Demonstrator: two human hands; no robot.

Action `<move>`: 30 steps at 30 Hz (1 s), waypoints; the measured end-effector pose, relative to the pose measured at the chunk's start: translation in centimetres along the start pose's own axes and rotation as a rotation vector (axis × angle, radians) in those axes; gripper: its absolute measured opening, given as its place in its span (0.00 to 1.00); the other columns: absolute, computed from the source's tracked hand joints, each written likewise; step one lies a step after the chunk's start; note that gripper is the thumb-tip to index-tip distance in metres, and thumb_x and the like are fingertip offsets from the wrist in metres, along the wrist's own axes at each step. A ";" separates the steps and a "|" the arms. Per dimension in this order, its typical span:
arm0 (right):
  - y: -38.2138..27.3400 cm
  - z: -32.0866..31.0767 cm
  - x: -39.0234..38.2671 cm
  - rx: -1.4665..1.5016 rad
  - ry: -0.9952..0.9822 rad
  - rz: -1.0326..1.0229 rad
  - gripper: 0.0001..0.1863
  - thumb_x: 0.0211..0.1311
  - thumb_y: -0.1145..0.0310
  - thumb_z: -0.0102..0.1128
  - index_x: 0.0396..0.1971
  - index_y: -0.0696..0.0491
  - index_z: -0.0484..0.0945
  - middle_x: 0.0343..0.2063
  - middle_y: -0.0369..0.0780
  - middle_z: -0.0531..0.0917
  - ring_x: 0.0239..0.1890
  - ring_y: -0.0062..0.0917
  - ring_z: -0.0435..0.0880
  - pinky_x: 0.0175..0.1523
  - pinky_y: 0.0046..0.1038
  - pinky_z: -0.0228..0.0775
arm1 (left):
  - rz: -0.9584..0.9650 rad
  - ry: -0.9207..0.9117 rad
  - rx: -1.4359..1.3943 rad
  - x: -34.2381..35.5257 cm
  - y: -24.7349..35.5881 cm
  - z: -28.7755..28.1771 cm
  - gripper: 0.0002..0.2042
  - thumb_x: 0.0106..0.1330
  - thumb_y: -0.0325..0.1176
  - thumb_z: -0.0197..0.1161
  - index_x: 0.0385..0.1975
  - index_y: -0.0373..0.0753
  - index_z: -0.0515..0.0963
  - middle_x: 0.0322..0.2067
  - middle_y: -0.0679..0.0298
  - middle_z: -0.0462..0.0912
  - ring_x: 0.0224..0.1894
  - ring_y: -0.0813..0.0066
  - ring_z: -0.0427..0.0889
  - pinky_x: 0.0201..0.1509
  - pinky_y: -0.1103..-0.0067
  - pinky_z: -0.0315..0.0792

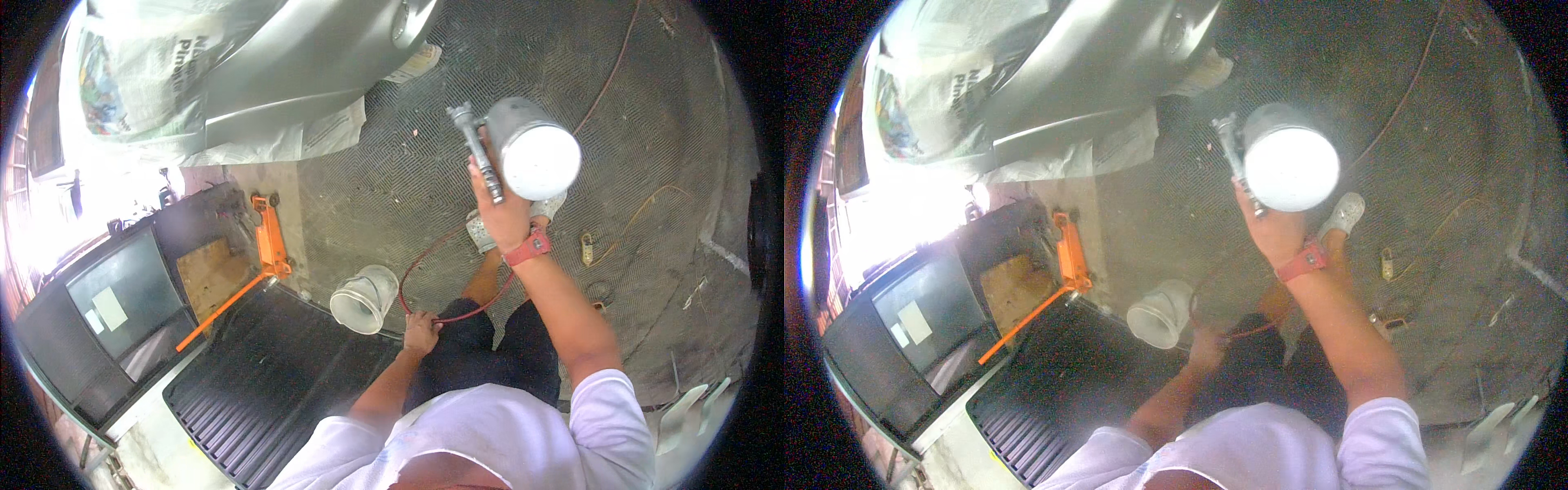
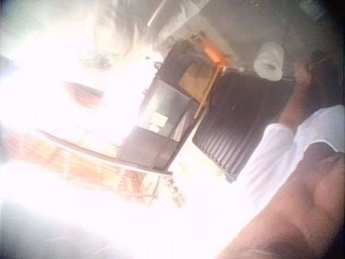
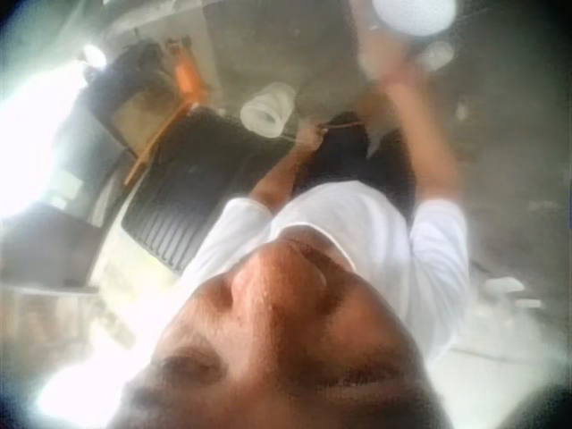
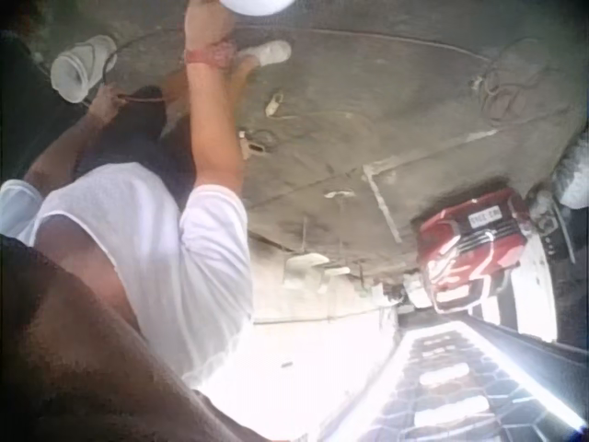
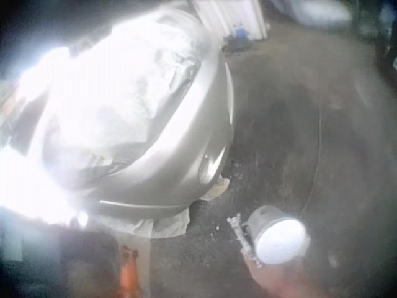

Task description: The person uses a spray gun to apply paint to a car bumper that is masked with newspaper and plastic. The person moves the spray gun in steady horizontal passes across the bumper surface, maintaining consistent distance and coverage.

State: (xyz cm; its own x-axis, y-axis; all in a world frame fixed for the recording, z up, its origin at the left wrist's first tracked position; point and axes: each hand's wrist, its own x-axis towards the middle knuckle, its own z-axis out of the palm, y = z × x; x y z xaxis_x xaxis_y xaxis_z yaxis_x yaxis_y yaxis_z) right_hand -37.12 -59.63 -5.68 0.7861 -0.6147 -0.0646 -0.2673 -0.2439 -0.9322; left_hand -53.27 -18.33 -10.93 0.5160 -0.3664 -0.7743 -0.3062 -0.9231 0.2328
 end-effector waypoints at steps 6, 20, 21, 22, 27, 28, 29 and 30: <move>-7.0 6.5 -2.3 0.076 -0.296 -0.084 0.20 0.77 0.57 0.68 0.57 0.57 0.88 0.51 0.52 0.91 0.52 0.50 0.90 0.58 0.47 0.81 | -0.077 -0.090 -0.028 -2.8 -2.1 -2.0 0.15 0.69 0.38 0.72 0.53 0.43 0.87 0.56 0.49 0.83 0.69 0.41 0.76 0.78 0.50 0.65; -10.3 -1.0 -0.5 0.148 0.029 0.197 0.17 0.85 0.56 0.62 0.52 0.56 0.89 0.44 0.36 0.93 0.38 0.19 0.90 0.33 0.25 0.80 | -0.197 -0.017 -0.213 -6.7 -2.7 -4.3 0.16 0.72 0.35 0.71 0.58 0.44 0.85 0.70 0.49 0.77 0.83 0.40 0.61 0.83 0.52 0.63; -11.0 -1.9 -0.5 0.199 0.095 0.202 0.17 0.85 0.56 0.62 0.51 0.56 0.89 0.43 0.36 0.92 0.36 0.17 0.88 0.31 0.24 0.78 | -0.102 -0.018 -0.133 -7.1 -4.4 -3.2 0.17 0.71 0.36 0.71 0.58 0.44 0.85 0.71 0.49 0.77 0.83 0.40 0.60 0.83 0.51 0.63; -11.9 -2.8 -0.5 0.260 0.168 0.212 0.17 0.85 0.56 0.61 0.50 0.56 0.89 0.42 0.36 0.92 0.34 0.16 0.87 0.29 0.23 0.77 | -0.007 -0.019 -0.040 -7.4 -7.3 -1.6 0.17 0.71 0.36 0.72 0.58 0.44 0.85 0.71 0.50 0.76 0.84 0.41 0.60 0.83 0.51 0.63; -15.0 -2.9 -1.0 0.330 0.128 0.300 0.18 0.85 0.56 0.61 0.46 0.56 0.89 0.37 0.37 0.91 0.27 0.14 0.83 0.24 0.22 0.74 | -0.154 0.042 -0.171 -8.9 -8.1 -4.0 0.20 0.68 0.37 0.75 0.58 0.43 0.84 0.74 0.52 0.73 0.85 0.42 0.58 0.82 0.49 0.64; -16.0 -1.7 -1.1 0.343 0.087 0.288 0.18 0.85 0.56 0.61 0.46 0.56 0.89 0.37 0.37 0.91 0.26 0.14 0.83 0.24 0.23 0.73 | -0.219 0.026 -0.202 -9.3 -8.5 -4.2 0.20 0.67 0.37 0.75 0.59 0.42 0.83 0.75 0.52 0.72 0.85 0.42 0.58 0.82 0.49 0.65; -17.0 -0.2 -1.3 0.354 0.043 0.275 0.18 0.85 0.56 0.62 0.45 0.56 0.89 0.37 0.37 0.91 0.25 0.14 0.82 0.24 0.23 0.73 | -0.285 0.009 -0.235 -9.8 -8.9 -4.3 0.21 0.67 0.37 0.75 0.59 0.42 0.82 0.77 0.53 0.71 0.85 0.42 0.58 0.81 0.49 0.65; -18.1 1.4 -1.4 0.375 -0.005 0.267 0.18 0.85 0.56 0.62 0.45 0.56 0.89 0.36 0.37 0.91 0.25 0.14 0.82 0.23 0.23 0.73 | -0.281 0.018 -0.226 -10.3 -10.4 -3.3 0.21 0.66 0.36 0.75 0.59 0.42 0.82 0.78 0.54 0.69 0.85 0.41 0.57 0.81 0.49 0.65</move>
State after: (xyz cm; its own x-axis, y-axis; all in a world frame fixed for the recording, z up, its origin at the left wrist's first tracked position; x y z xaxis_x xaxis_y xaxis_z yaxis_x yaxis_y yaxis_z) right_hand -32.57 -53.34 10.84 0.7199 -0.6156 -0.3206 -0.2413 0.2111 -0.9472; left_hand -52.72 -5.41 -3.42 0.5698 -0.0945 -0.8163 0.0335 -0.9899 0.1380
